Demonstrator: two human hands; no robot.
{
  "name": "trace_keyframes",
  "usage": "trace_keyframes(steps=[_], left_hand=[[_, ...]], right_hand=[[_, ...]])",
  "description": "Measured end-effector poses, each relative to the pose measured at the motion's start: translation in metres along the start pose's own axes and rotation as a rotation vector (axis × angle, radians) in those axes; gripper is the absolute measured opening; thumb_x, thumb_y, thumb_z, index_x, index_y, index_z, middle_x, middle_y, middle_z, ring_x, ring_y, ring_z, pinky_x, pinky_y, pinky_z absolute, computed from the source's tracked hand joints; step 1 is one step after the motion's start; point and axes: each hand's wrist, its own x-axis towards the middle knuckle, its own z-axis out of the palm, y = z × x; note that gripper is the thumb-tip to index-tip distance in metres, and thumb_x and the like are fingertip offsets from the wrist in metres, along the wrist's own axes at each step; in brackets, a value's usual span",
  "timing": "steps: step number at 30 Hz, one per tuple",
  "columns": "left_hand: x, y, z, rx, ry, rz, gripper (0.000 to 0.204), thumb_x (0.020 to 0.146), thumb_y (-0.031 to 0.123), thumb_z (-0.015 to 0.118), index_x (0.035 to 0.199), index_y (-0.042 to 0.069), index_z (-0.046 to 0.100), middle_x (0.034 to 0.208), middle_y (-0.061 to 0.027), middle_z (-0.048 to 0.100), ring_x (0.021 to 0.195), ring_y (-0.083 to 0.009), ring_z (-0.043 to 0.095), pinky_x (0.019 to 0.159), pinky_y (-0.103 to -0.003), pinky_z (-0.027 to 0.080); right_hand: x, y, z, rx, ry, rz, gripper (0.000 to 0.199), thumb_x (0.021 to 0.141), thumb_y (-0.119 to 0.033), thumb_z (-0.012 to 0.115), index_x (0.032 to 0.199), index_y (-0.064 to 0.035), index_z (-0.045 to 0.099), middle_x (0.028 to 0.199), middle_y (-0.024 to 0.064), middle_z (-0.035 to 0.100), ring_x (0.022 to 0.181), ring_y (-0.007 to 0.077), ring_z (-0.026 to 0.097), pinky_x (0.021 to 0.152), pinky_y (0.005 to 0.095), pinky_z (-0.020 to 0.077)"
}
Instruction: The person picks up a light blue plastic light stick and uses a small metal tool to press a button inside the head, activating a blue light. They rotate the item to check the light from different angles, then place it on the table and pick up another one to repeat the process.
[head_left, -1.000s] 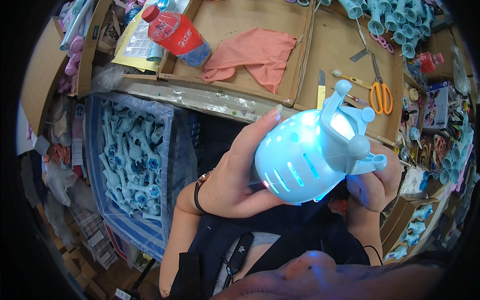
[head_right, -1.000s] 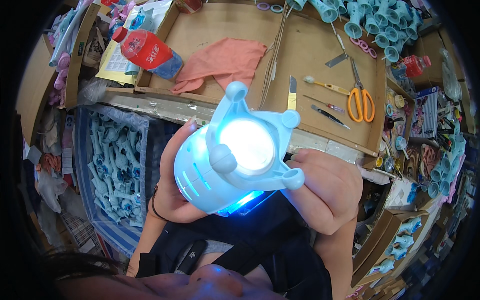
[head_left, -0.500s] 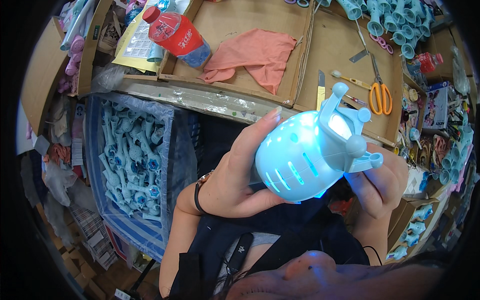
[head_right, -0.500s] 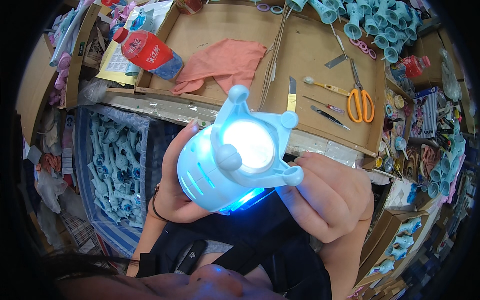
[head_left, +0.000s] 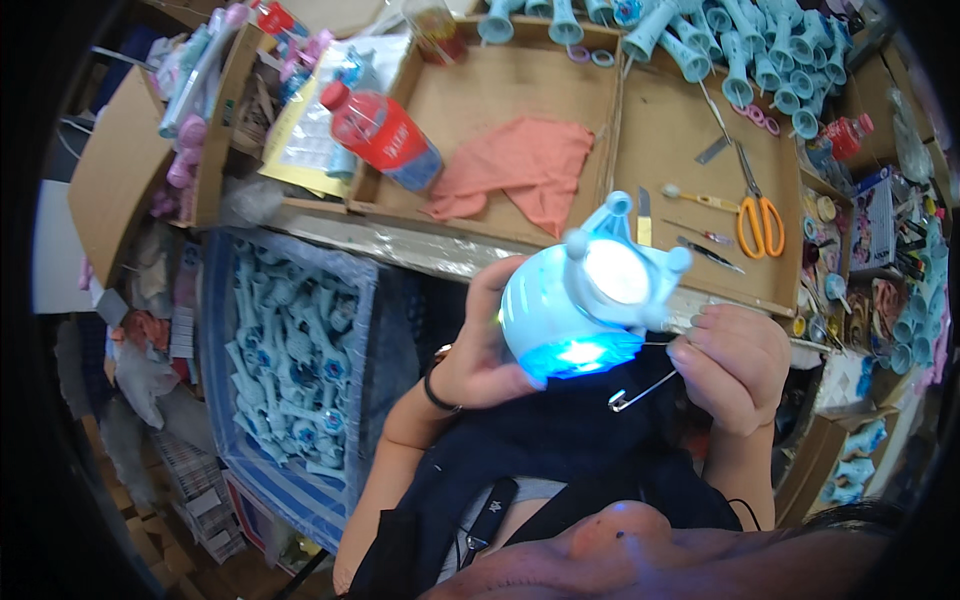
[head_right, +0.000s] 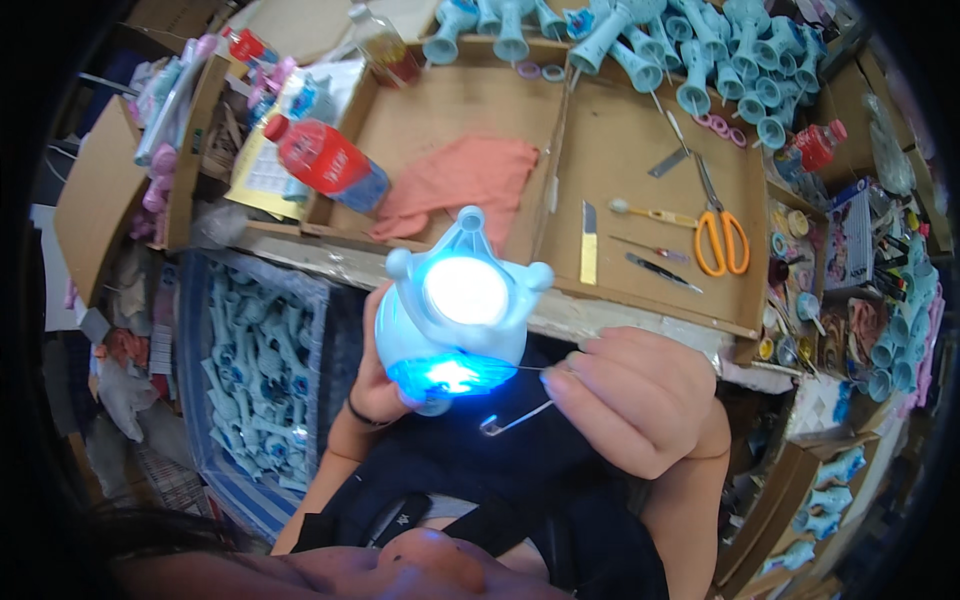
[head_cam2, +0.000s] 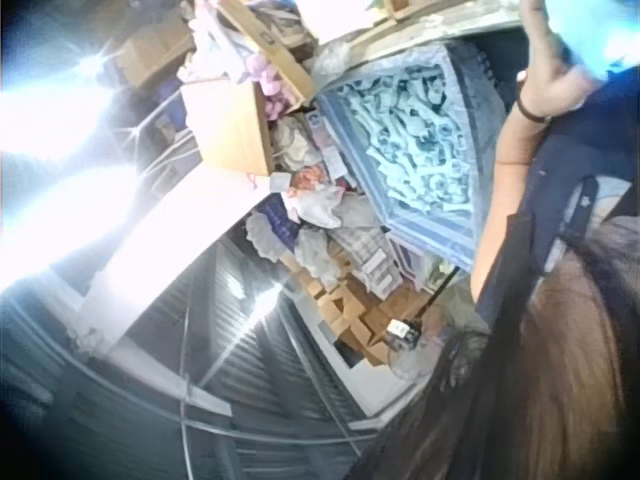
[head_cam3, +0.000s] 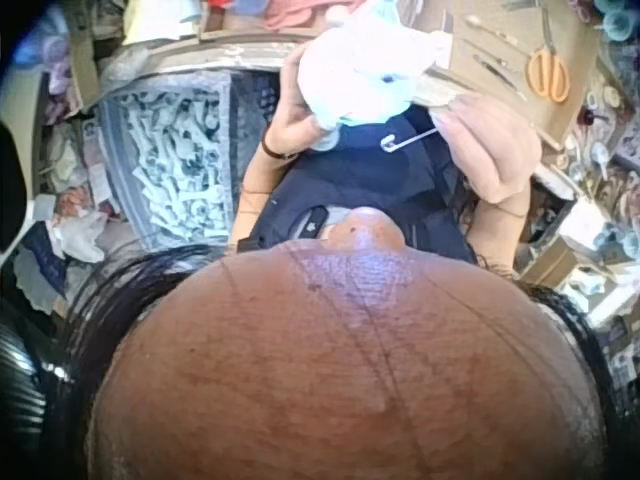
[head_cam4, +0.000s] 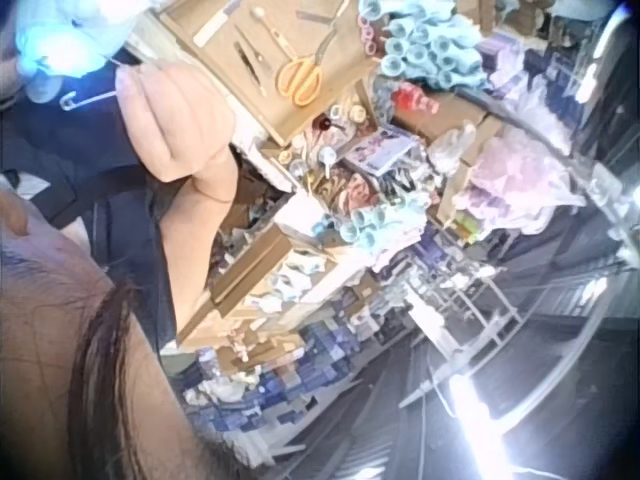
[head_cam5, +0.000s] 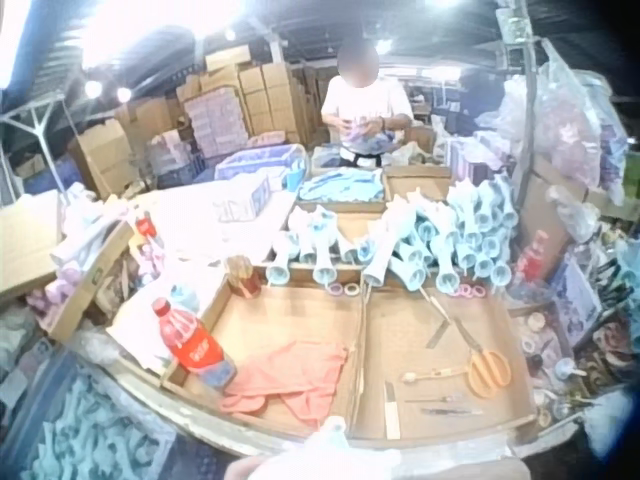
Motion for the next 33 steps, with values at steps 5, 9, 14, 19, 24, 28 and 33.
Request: trace_keyframes(steps=[5, 9, 14, 19, 24, 28, 33], left_hand=[[0.021, -0.009, 0.0, -0.626, 0.058, -0.077, 0.078, 0.083, 0.049, 0.054, 0.137, 0.002, 0.025, 0.131, -0.013, 0.042, 0.115, -0.0232, 0.047, 0.096, -0.036, 0.039], [0.023, -0.013, 0.0, -0.587, 0.108, -0.167, 0.091, 0.078, 0.066, 0.049, 0.138, 0.003, 0.022, 0.121, -0.0192, 0.047, 0.093, -0.0332, 0.057, 0.072, -0.042, 0.051], [0.018, -0.016, -0.003, -0.634, 0.186, -0.183, 0.084, 0.084, 0.063, 0.037, 0.137, -0.001, 0.025, 0.113, -0.0261, 0.054, 0.073, -0.0399, 0.061, 0.05, -0.044, 0.05], [0.018, -0.004, 0.009, -1.056, 0.54, -0.257, 0.077, 0.088, 0.058, 0.032, 0.142, 0.008, 0.011, 0.133, -0.0293, 0.037, 0.059, -0.0411, 0.059, 0.04, -0.045, 0.048], [0.021, -0.004, 0.011, -1.062, 0.726, -0.235, 0.068, 0.091, 0.047, 0.036, 0.141, 0.007, 0.012, 0.129, -0.0296, 0.039, 0.053, -0.0341, 0.06, 0.036, -0.037, 0.048], [0.018, -0.002, 0.011, -0.931, 0.424, -0.147, 0.062, 0.092, 0.037, 0.043, 0.138, 0.001, 0.022, 0.093, -0.0306, 0.056, 0.047, -0.0278, 0.057, 0.033, -0.031, 0.042], [0.012, 0.008, 0.015, -0.658, 0.5, -0.306, 0.058, 0.092, 0.034, 0.044, 0.134, -0.003, 0.03, 0.061, -0.0252, 0.054, 0.042, -0.0222, 0.053, 0.033, -0.029, 0.039]], right_hand=[[-0.018, -0.006, 0.016, 0.015, 0.241, 0.236, 0.022, 0.066, 0.0, 0.071, 0.085, -0.0083, 0.062, 0.082, 0.0066, 0.059, 0.071, 0.0238, 0.06, 0.062, 0.031, 0.0505], [-0.032, -0.009, 0.025, 0.027, 0.263, 0.347, 0.025, 0.067, 0.003, 0.07, 0.087, -0.008, 0.061, 0.084, 0.0071, 0.058, 0.073, 0.0233, 0.059, 0.063, 0.0309, 0.0497], [-0.038, -0.008, 0.028, 0.024, 0.26, 0.378, 0.024, 0.067, 0.004, 0.069, 0.087, -0.0069, 0.061, 0.084, 0.0078, 0.058, 0.074, 0.0228, 0.059, 0.064, 0.0307, 0.0496], [-0.038, -0.007, 0.03, 0.032, 0.24, 0.378, 0.023, 0.069, 0.003, 0.069, 0.089, -0.0057, 0.061, 0.084, 0.0086, 0.059, 0.073, 0.0229, 0.059, 0.064, 0.0307, 0.0494], [-0.042, -0.008, 0.032, 0.075, 0.248, 0.419, 0.022, 0.071, 0.002, 0.069, 0.089, -0.0053, 0.061, 0.084, 0.0092, 0.059, 0.072, 0.023, 0.058, 0.064, 0.0307, 0.0493], [-0.043, -0.008, 0.034, 0.084, 0.256, 0.424, 0.022, 0.071, 0.003, 0.068, 0.09, -0.0052, 0.06, 0.085, 0.0097, 0.058, 0.074, 0.0235, 0.058, 0.064, 0.0308, 0.0493], [-0.044, -0.008, 0.034, 0.075, 0.253, 0.418, 0.023, 0.071, 0.004, 0.067, 0.09, -0.0056, 0.06, 0.086, 0.0098, 0.058, 0.075, 0.0237, 0.058, 0.065, 0.0308, 0.0492]])
